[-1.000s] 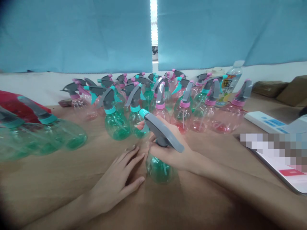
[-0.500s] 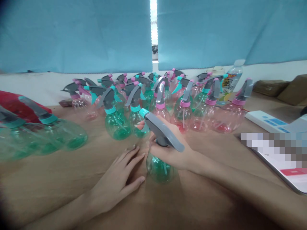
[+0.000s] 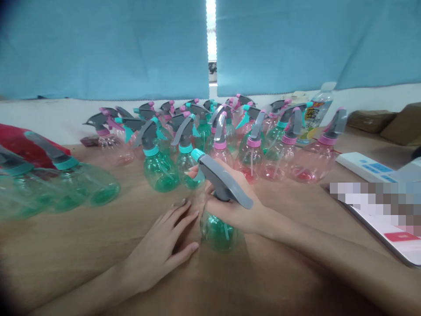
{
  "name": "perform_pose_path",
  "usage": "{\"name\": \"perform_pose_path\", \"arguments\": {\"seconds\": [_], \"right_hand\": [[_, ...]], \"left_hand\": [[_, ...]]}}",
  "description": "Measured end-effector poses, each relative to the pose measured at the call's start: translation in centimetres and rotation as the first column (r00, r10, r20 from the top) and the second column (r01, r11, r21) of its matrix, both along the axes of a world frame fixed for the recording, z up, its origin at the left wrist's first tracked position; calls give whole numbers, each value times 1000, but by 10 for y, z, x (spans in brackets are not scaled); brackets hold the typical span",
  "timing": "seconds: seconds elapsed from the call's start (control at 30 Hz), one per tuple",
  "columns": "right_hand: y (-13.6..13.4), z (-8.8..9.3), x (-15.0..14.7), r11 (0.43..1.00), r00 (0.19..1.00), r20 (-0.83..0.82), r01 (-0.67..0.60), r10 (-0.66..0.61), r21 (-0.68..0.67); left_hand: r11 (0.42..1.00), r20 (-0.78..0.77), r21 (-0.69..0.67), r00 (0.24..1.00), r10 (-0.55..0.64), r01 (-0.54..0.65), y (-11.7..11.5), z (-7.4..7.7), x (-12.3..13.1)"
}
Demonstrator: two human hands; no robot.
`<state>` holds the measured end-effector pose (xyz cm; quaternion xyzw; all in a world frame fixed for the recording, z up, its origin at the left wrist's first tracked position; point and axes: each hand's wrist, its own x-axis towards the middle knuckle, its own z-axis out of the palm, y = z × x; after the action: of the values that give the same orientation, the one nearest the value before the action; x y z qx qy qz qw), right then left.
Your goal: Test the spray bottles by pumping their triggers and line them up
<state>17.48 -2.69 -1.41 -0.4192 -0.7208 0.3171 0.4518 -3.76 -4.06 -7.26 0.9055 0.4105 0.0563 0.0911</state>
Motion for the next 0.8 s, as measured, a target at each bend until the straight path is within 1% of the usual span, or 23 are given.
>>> {"name": "perform_pose_path", "arguments": {"seconds": [0.27, 0.6, 0.7, 0.8], "right_hand": [[0, -1, 0, 1000, 1000, -3, 8, -8, -16], [0, -2, 2, 999, 1000, -21, -17, 16, -33], [0, 1, 3, 999, 1000, -5, -24, 24, -29], [0, 8, 1, 999, 999, 3, -39, 39, -23]], "left_hand": [[1000, 17, 11, 1000, -4, 4, 0, -4, -1], [1000, 14, 15, 1000, -4, 3, 0, -3, -2], [1000, 23, 23, 1000, -2, 1, -1, -2, -1], [1000, 8, 10, 1000, 4, -4, -1, -1, -1]]}}
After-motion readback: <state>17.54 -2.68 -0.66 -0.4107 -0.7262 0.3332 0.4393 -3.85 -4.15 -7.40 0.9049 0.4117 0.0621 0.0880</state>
